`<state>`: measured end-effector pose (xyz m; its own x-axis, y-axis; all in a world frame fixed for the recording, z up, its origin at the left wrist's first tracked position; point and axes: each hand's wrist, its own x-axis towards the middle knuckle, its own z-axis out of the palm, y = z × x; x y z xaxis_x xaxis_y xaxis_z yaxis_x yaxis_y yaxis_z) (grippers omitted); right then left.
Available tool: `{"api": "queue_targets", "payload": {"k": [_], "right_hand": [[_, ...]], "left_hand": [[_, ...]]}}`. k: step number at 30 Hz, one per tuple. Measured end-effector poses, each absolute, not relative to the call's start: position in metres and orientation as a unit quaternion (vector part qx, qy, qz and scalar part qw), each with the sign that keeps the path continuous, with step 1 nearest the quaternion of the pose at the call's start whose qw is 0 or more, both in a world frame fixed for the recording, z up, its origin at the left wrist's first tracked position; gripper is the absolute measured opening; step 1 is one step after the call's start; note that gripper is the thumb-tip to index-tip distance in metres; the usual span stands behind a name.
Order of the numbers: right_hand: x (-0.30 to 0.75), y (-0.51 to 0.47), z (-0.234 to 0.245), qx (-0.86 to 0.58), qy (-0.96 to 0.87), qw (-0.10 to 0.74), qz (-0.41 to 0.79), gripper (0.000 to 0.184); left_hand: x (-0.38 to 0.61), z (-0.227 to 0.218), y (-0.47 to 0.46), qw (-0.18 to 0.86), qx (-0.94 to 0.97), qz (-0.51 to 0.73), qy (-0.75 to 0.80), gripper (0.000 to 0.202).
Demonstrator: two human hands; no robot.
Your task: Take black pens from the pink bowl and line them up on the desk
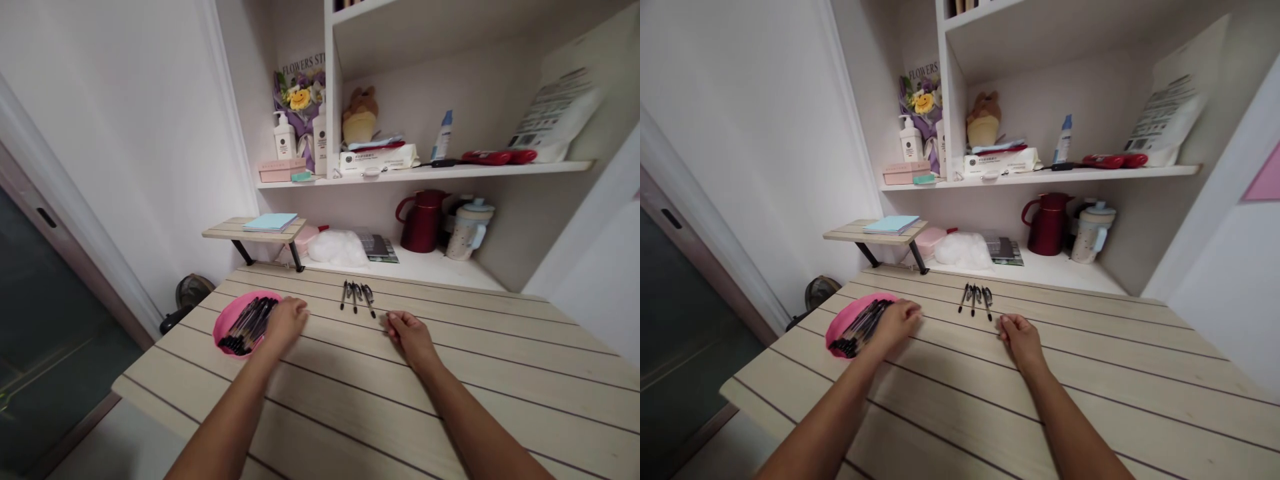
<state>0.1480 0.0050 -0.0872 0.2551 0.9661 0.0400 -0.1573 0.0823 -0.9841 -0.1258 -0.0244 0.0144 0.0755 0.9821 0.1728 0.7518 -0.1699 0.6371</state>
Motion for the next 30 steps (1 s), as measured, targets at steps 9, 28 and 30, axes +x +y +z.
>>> {"api": "queue_targets", "payload": {"k": [9,28,30], "right_hand": [[0.144,0.039,-0.069,-0.704,-0.605,0.348,0.133,0.02],[0.128,0.055,-0.056,-0.732,-0.624,0.249,0.111,0.024],[0.124,0.046,-0.057,-0.711,-0.631,0.283,0.125,0.029]], "left_hand": [[-0.009,-0.039,-0.011,0.369,0.715,0.283,0.522,0.026],[-0.002,-0.08,0.0,0.538,0.541,0.422,0.489,0.012],[-0.003,-0.074,0.001,0.557,0.512,0.445,0.479,0.016]]}}
